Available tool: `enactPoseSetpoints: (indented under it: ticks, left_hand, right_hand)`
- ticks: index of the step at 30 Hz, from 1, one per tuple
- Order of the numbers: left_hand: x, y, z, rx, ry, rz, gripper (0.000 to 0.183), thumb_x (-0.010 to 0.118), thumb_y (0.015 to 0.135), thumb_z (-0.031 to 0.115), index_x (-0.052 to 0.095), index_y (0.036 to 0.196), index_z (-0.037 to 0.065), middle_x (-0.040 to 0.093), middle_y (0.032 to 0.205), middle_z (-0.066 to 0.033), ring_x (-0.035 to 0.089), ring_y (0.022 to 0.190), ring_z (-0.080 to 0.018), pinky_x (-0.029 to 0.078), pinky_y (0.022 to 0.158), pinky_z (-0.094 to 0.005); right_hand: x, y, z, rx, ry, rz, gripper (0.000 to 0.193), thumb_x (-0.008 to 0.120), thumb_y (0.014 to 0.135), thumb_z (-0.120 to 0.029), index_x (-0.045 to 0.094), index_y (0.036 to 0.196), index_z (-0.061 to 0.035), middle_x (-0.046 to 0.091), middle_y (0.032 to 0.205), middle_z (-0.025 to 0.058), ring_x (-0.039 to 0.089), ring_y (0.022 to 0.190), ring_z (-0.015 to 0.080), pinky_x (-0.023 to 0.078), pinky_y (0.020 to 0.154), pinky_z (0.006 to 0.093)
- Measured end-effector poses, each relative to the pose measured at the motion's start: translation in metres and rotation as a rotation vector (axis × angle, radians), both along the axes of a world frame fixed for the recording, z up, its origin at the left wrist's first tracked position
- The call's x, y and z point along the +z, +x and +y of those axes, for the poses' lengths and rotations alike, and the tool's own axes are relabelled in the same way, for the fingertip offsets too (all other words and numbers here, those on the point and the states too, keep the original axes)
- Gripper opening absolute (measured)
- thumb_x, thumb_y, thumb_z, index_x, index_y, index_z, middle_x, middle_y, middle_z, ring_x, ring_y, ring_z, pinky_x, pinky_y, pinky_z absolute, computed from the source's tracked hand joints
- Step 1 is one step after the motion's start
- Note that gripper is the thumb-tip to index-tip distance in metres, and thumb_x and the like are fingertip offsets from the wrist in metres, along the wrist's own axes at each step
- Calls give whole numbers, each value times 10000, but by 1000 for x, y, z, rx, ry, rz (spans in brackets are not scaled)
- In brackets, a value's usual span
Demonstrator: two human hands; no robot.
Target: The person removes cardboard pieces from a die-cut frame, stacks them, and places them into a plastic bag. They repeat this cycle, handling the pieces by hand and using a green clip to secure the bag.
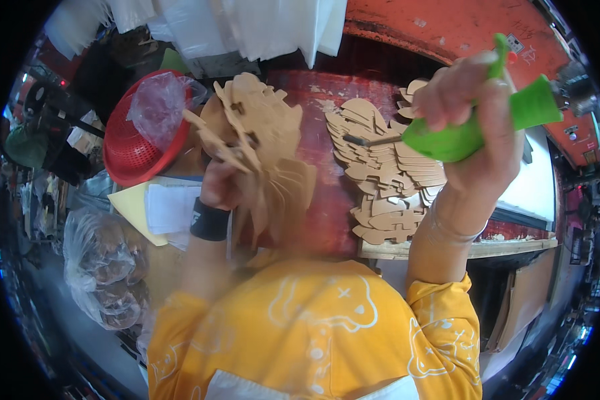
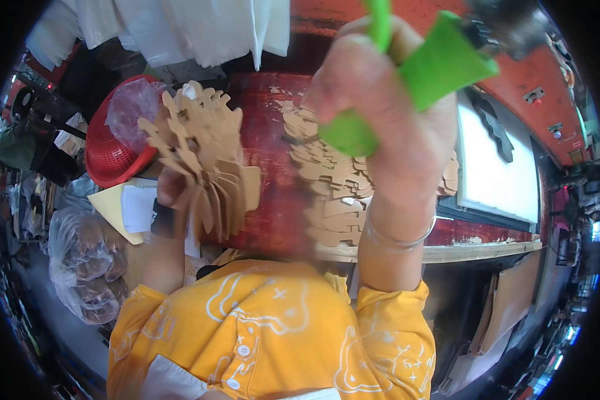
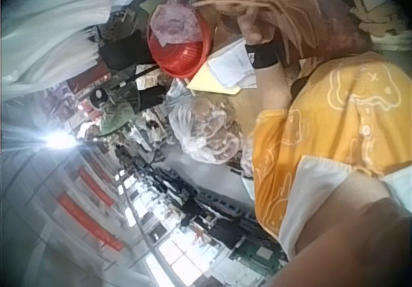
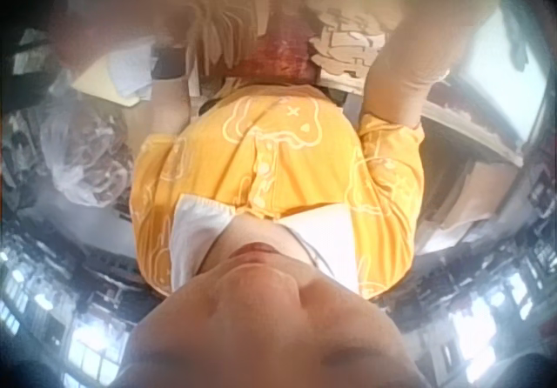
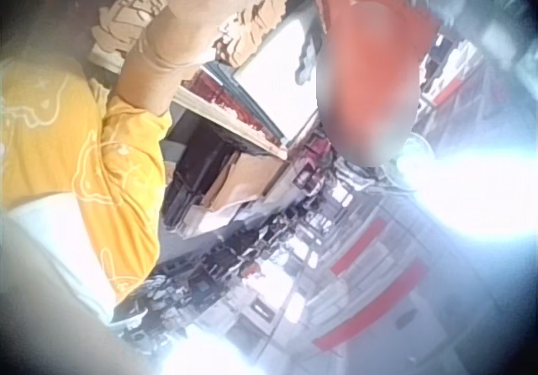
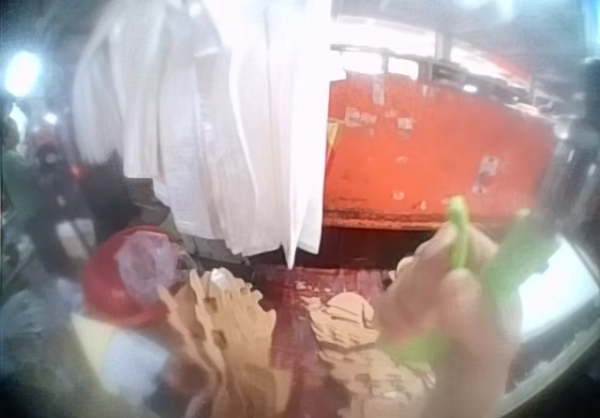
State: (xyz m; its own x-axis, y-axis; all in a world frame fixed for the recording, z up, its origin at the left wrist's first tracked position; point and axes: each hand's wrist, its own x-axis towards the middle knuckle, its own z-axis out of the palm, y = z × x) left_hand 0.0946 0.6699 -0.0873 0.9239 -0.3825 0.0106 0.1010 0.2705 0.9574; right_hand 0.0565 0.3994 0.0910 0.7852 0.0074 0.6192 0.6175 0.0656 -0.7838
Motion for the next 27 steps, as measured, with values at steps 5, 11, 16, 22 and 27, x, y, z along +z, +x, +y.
enactPoseSetpoints:
  ticks: [5,11,16,22,27]
  left_hand:
    - [12,16,16,-398,-145,216,382,578,782,2,484,1152,13,591,1018,-67,574,952,-200,437,831,-324]
    - [25,16,17,-605,-110,201,479,584,772,13,439,1228,-2,530,1155,-108,510,1067,-215,400,895,-334]
    - [45,17,11,-664,73,154,533,595,764,35,411,1262,-13,477,1240,-127,459,1147,-230,367,955,-347]
    - [59,17,4,-682,178,124,601,609,754,62,378,1302,-27,414,1342,-150,399,1243,-247,328,1027,-362]
    - [45,21,6,-647,-7,45,511,583,801,69,402,1274,-3,481,1249,-137,477,1144,-227,390,964,-347]
  right_hand:
    - [8,11,-5,336,27,-89,228,398,942,-324,408,860,-111,400,705,-24,403,618,100,355,592,273]
    - [12,15,-13,540,97,-33,223,399,943,-322,389,853,-119,389,707,-31,394,599,103,358,597,269]
    - [14,13,-15,759,78,-130,262,462,914,-390,400,878,-137,423,705,-49,424,567,94,381,564,252]
    - [20,5,-12,762,58,-49,258,578,863,-342,421,828,-140,463,661,-47,495,538,111,444,579,281]
    - [17,0,-7,485,93,-36,232,486,905,-303,391,824,-107,420,660,-11,431,564,110,383,560,272]
